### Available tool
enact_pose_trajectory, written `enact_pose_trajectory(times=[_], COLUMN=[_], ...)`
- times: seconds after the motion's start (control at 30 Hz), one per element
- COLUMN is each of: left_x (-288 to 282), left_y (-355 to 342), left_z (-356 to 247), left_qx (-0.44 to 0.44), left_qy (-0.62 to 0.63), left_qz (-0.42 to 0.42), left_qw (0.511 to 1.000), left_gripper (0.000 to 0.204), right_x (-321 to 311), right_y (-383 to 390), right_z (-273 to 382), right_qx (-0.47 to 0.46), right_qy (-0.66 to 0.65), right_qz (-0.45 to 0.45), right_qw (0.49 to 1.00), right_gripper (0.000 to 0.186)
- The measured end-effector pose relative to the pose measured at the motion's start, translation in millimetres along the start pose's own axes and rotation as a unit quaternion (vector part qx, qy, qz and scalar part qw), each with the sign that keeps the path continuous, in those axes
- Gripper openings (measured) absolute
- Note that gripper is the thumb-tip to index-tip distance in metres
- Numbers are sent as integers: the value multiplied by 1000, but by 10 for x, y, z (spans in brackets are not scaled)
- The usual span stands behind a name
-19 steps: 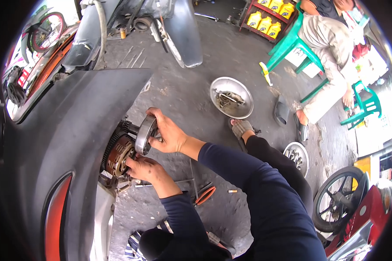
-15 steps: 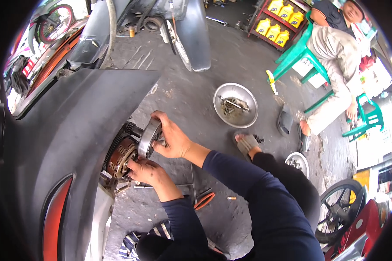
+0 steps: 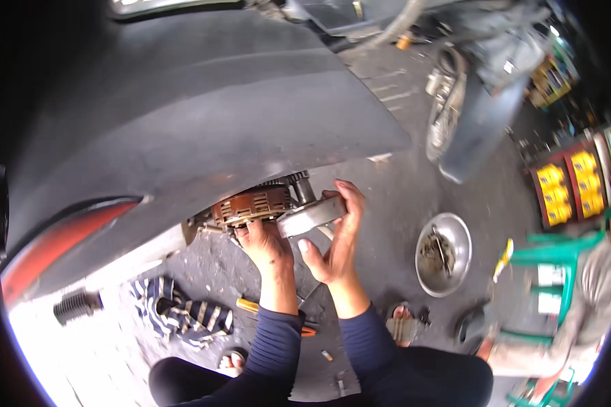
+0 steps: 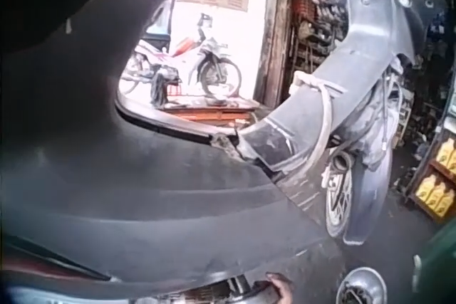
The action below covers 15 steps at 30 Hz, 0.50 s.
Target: Assembling and installing motorcycle clutch components into the engine case.
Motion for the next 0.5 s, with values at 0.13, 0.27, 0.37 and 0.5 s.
enact_pose_trajectory(times=[0.13, 0.27, 0.37, 0.5], left_x=[-96, -114, -129, -102], left_y=[69, 108, 193, 276], left_z=[64, 101, 135, 184], left_qx=[-11, 10, -29, -20], left_qy=[-22, -30, -51, -62], left_qz=[37, 56, -10, -26], left_qw=[999, 998, 998, 998], left_gripper=[42, 35, 32, 36], right_x=[39, 39, 3, -32], right_y=[-37, -6, -12, -45], right_z=[30, -44, 9, -61], right_qx=[33, 102, 100, 104], right_qy=[24, -100, -81, -115], right_qz=[-24, -25, -14, -17], right_qw=[999, 989, 992, 988], right_gripper=[103, 104, 103, 103])
Point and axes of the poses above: each hand's wrist, its own y-axis away from the middle knuckle, its own x-axis out of the palm, z = x × y, the point moved 4 cm from there along -y, towards the middle knuckle, and after that the axes turned 14 degrees about z, right-handed, at the moved point
